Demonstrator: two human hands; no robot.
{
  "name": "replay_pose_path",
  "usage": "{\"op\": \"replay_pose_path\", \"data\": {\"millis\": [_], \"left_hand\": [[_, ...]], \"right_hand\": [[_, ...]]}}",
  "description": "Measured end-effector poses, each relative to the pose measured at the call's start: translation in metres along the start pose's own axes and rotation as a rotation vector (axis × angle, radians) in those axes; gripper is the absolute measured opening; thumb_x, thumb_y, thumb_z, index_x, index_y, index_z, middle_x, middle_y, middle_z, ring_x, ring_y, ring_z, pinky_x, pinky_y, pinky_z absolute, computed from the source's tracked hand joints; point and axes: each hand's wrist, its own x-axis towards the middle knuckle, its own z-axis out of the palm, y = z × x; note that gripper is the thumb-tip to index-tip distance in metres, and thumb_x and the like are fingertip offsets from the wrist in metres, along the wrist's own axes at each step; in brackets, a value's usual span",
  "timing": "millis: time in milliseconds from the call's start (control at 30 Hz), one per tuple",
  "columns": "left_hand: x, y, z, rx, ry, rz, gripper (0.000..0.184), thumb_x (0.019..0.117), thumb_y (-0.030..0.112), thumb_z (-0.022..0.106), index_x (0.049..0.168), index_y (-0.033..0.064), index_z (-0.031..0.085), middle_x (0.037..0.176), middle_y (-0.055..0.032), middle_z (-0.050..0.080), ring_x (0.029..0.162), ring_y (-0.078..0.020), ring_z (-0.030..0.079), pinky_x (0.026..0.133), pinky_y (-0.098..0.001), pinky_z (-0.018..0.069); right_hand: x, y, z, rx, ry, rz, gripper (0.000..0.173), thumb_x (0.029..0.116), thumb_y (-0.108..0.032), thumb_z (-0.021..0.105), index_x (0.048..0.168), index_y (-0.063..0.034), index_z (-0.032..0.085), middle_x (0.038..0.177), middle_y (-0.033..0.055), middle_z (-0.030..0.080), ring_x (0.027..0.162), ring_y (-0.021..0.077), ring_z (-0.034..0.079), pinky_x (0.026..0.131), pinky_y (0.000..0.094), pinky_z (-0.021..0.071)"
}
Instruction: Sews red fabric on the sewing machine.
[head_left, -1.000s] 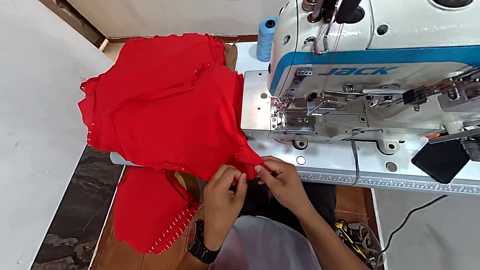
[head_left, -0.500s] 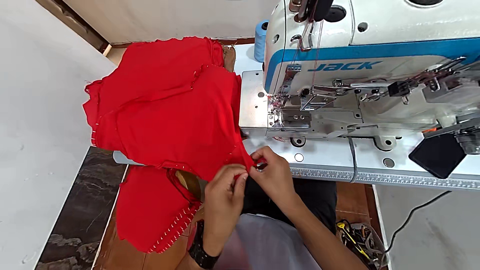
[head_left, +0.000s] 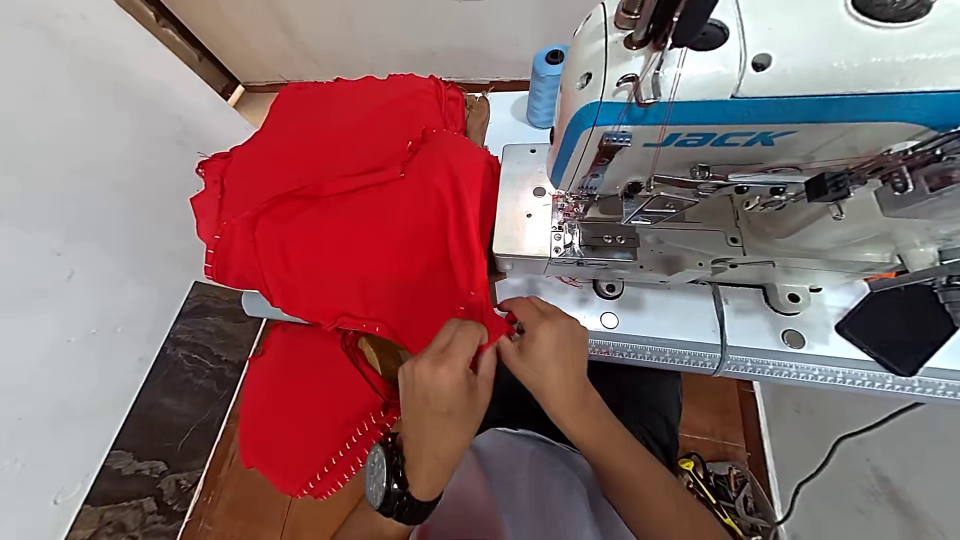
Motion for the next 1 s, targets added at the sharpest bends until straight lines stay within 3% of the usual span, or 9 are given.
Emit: {"op": "replay_pose_path", "data": {"millis": [100,267,400,500,567,667,800,900,1000], "left_hand": [[-0.006,-0.001,-0.002,0.032,0.037,0.005,0.008,0.0888,0.016,0.066,0.083,0.0128,0.069,0.078,0.0030,0.064,0.051,-0.0067,0.050,0.043,-0.0262,0.0432],[-0.001,-0.022,-0.001,0.189,0.032,-0.096,0.014,0.0812,-0.001,0.072,0.090,0.0044,0.064,0.091,-0.0108,0.066,0.057,-0.0244,0.062,0.045,-0.0422,0.0505],[-0.001,-0.031,-0.003,0.088,0.063,-0.185,0.017,0.0864,0.003,0.066,0.103,0.0037,0.068,0.096,-0.0103,0.065,0.065,-0.0196,0.063,0.054,-0.0379,0.0540],[-0.004,-0.035,0.001,-0.447,0.166,-0.336,0.016,0.0899,0.003,0.064,0.105,0.0084,0.065,0.099,0.0002,0.064,0.080,-0.0063,0.065,0.067,-0.0229,0.0588],[0.001,-0.035,0.002,-1.004,0.206,-0.632,0.023,0.0944,-0.008,0.056,0.107,0.0102,0.061,0.098,-0.0011,0.068,0.085,-0.0105,0.070,0.077,-0.0299,0.0623],[0.009,-0.034,0.001,-1.567,0.117,-0.979,0.027,0.1067,0.001,0.037,0.107,0.0112,0.062,0.101,-0.0075,0.072,0.092,-0.0180,0.073,0.085,-0.0375,0.0619],[0.000,-0.032,0.011,-0.992,0.004,-0.524,0.018,0.0927,0.000,0.065,0.104,0.0102,0.073,0.098,-0.0020,0.072,0.085,-0.0107,0.069,0.074,-0.0258,0.0600],[0.000,-0.035,0.010,-0.634,0.043,-0.137,0.008,0.0927,0.018,0.074,0.099,0.0153,0.079,0.105,0.0030,0.073,0.093,-0.0091,0.070,0.075,-0.0232,0.0617],[0.008,-0.041,0.001,-0.761,-0.067,-0.182,0.012,0.0981,0.024,0.069,0.096,0.0162,0.077,0.098,0.0044,0.075,0.084,-0.0057,0.070,0.072,-0.0207,0.0598]], "right_hand": [[0.016,-0.002,-0.003,0.016,-0.040,0.042,0.006,0.0840,-0.020,0.070,0.084,-0.0142,0.074,0.069,0.0021,0.066,0.061,0.0231,0.066,0.047,0.0470,0.0479],[0.000,0.013,-0.021,0.165,-0.323,0.160,0.019,0.0947,-0.010,0.065,0.109,-0.0152,0.076,0.083,0.0023,0.073,0.072,0.0190,0.070,0.063,0.0465,0.0585],[-0.013,0.015,-0.012,0.095,-0.181,0.126,0.027,0.0889,-0.007,0.069,0.114,-0.0125,0.076,0.093,0.0052,0.073,0.075,0.0220,0.071,0.063,0.0470,0.0584],[-0.017,0.021,0.002,0.172,-0.002,0.081,0.021,0.0881,-0.006,0.066,0.107,-0.0117,0.073,0.098,0.0047,0.069,0.072,0.0169,0.066,0.056,0.0374,0.0561],[-0.020,0.025,0.006,0.460,0.034,0.178,0.017,0.0879,-0.003,0.066,0.102,-0.0117,0.069,0.102,0.0024,0.065,0.076,0.0115,0.065,0.058,0.0281,0.0575],[-0.020,0.020,0.004,1.215,-0.041,0.597,0.018,0.0934,0.006,0.060,0.099,-0.0109,0.059,0.094,0.0031,0.064,0.080,0.0114,0.064,0.070,0.0292,0.0579],[-0.008,0.022,-0.009,1.886,-0.092,0.932,0.020,0.1022,0.001,0.050,0.101,-0.0113,0.067,0.098,0.0091,0.071,0.090,0.0165,0.071,0.086,0.0331,0.0601],[-0.008,0.024,-0.006,1.699,-0.126,0.653,0.019,0.0995,-0.005,0.060,0.110,-0.0116,0.074,0.103,0.0076,0.072,0.092,0.0133,0.070,0.085,0.0322,0.0599],[-0.007,0.034,-0.002,1.270,-0.165,0.355,0.013,0.0986,-0.015,0.067,0.109,-0.0119,0.075,0.095,0.0037,0.072,0.082,0.0076,0.067,0.075,0.0247,0.0583]]}}
